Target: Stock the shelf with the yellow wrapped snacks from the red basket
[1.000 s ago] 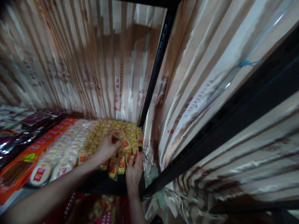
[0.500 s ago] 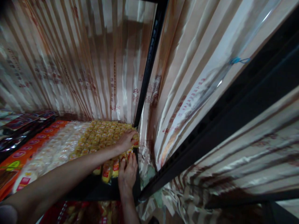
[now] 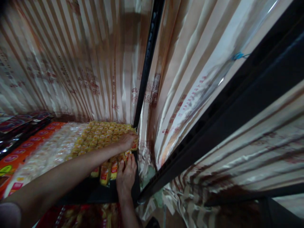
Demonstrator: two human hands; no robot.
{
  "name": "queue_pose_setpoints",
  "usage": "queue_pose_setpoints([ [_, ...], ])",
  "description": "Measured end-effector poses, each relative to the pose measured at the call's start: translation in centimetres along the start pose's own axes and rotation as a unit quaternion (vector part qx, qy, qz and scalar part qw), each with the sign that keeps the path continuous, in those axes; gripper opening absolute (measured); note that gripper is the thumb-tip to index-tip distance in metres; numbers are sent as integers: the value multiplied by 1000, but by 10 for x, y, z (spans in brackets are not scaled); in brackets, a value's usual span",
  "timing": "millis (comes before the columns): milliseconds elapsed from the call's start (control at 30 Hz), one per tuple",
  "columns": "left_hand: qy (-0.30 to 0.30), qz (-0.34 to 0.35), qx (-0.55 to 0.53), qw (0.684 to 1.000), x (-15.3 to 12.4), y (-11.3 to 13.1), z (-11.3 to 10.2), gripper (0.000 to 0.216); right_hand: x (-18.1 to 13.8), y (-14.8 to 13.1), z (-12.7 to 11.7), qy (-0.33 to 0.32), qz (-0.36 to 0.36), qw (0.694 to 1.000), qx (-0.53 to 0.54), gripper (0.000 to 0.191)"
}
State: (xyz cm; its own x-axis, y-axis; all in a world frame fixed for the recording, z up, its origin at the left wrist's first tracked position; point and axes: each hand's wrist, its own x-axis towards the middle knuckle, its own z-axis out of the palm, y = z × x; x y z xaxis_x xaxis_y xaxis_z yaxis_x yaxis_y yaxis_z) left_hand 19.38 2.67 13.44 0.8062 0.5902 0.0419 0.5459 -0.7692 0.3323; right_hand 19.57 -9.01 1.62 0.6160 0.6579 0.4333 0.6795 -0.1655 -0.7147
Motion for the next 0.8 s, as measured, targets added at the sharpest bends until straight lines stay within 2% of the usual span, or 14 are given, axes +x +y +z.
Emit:
queue_pose_setpoints([
  [367, -44, -56, 45, 996, 12, 6, 16, 27, -1, 3, 3, 6, 7, 1000, 8, 51],
  [800, -23, -81, 65, 994, 14, 11, 17, 29, 3, 0, 1, 12, 18, 999, 32, 47],
])
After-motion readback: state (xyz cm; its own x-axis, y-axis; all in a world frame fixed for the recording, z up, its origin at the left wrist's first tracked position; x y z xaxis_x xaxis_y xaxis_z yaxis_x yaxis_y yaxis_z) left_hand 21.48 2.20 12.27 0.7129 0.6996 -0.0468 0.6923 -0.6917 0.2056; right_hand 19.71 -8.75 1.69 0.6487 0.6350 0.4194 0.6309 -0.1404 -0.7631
